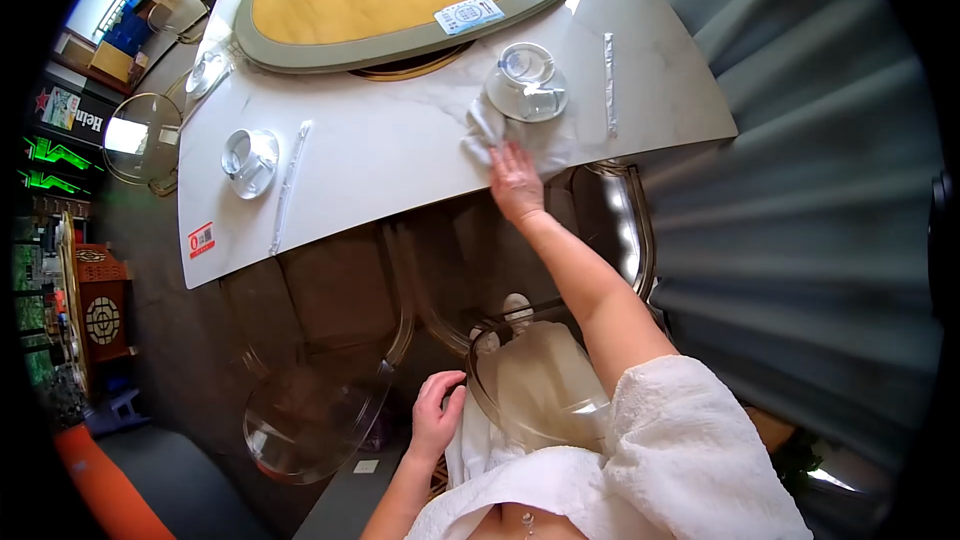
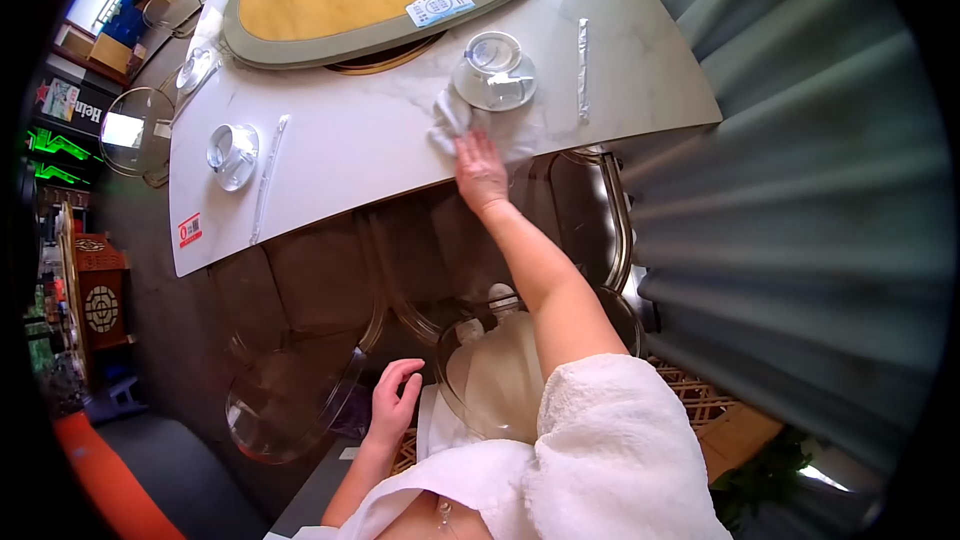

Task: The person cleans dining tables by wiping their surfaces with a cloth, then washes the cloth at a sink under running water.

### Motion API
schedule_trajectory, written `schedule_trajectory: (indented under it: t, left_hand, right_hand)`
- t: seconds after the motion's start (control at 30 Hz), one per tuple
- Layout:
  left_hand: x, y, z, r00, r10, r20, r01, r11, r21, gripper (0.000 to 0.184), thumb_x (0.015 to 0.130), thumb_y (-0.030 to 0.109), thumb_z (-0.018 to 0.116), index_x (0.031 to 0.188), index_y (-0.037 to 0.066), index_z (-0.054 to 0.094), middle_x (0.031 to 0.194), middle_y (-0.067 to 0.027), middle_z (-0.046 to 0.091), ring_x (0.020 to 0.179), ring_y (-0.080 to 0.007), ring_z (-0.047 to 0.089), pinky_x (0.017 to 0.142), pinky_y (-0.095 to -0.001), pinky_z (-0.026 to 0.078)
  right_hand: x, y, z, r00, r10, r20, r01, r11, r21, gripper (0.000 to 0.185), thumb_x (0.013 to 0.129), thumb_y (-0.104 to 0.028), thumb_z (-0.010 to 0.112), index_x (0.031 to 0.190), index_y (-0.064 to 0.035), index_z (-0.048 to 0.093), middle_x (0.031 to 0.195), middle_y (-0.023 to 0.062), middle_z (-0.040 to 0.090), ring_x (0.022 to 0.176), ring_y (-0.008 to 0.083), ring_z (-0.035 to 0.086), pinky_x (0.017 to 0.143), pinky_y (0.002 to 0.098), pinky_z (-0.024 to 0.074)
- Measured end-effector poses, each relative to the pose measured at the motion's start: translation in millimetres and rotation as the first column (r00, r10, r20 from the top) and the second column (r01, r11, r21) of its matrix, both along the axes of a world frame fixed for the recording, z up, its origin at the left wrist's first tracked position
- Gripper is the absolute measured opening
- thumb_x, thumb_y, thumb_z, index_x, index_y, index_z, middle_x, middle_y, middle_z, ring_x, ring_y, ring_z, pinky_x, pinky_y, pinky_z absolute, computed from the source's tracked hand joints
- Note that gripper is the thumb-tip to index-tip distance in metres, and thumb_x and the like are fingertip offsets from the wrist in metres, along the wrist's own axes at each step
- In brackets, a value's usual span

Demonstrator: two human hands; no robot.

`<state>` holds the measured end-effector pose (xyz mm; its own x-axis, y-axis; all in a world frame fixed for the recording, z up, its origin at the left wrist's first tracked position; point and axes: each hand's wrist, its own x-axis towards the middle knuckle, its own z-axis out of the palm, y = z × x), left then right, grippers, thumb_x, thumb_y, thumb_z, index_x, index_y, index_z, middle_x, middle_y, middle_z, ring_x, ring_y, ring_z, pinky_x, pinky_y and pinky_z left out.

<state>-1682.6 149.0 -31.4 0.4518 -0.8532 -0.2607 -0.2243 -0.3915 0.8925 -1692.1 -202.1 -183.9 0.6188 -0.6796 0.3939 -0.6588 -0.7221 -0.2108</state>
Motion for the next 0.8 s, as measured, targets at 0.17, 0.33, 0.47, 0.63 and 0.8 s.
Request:
schedule_trajectory:
  t: [0.17,0.33,0.47,0.63,0.8]
  left_hand:
    - [-20,-26,15,1.0,-0.01,-0.012,0.01,0.998,-0.065,0.018,0.079,0.01,0.056,0.094,0.0,0.057,0.095,-0.0118,0.058,0.09,-0.0239,0.054,0.079,-0.0304,0.042]
    - [-45,-47,13,1.0,-0.01,0.004,0.01,0.999,0.033,0.022,0.079,0.014,0.057,0.096,0.0,0.057,0.09,-0.012,0.058,0.082,-0.0219,0.057,0.072,-0.0278,0.045]
    - [-72,-60,9,0.993,-0.114,0.025,0.099,0.939,0.33,0.029,0.079,0.024,0.056,0.099,0.003,0.056,0.092,-0.0123,0.058,0.081,-0.0233,0.058,0.071,-0.0304,0.047]
    - [-105,-90,23,0.974,-0.121,0.19,0.024,0.894,0.447,0.03,0.077,0.023,0.058,0.1,0.004,0.056,0.094,-0.0124,0.058,0.084,-0.0257,0.058,0.072,-0.0333,0.047]
    - [-133,-115,32,0.956,-0.18,0.23,0.081,0.919,0.386,0.03,0.078,0.022,0.058,0.103,0.004,0.055,0.092,-0.0111,0.057,0.079,-0.021,0.059,0.07,-0.0288,0.047]
  right_hand:
    - [14,5,12,0.969,0.236,0.068,-0.241,0.967,0.086,0.034,0.082,-0.013,0.042,0.116,-0.0087,0.047,0.124,0.0126,0.044,0.119,0.0253,0.038,0.099,0.0373,0.0282]
    - [-10,-30,17,0.923,0.385,0.018,-0.385,0.919,0.087,0.035,0.082,-0.011,0.043,0.116,-0.0082,0.046,0.128,0.0116,0.041,0.119,0.0247,0.038,0.1,0.0365,0.0288]
    - [-46,-56,17,0.9,0.43,0.069,-0.435,0.896,0.09,0.036,0.08,-0.009,0.044,0.116,-0.007,0.046,0.127,0.0122,0.041,0.12,0.0248,0.037,0.1,0.0364,0.0278]
    - [-103,-90,22,0.876,0.473,0.097,-0.483,0.864,0.142,0.037,0.078,-0.008,0.045,0.115,-0.0064,0.046,0.127,0.0124,0.041,0.12,0.0241,0.036,0.1,0.0364,0.0272]
    - [-128,-108,21,0.892,0.441,0.099,-0.451,0.881,0.144,0.038,0.078,-0.007,0.044,0.116,-0.0064,0.045,0.128,0.0122,0.04,0.121,0.0239,0.036,0.101,0.037,0.0269]
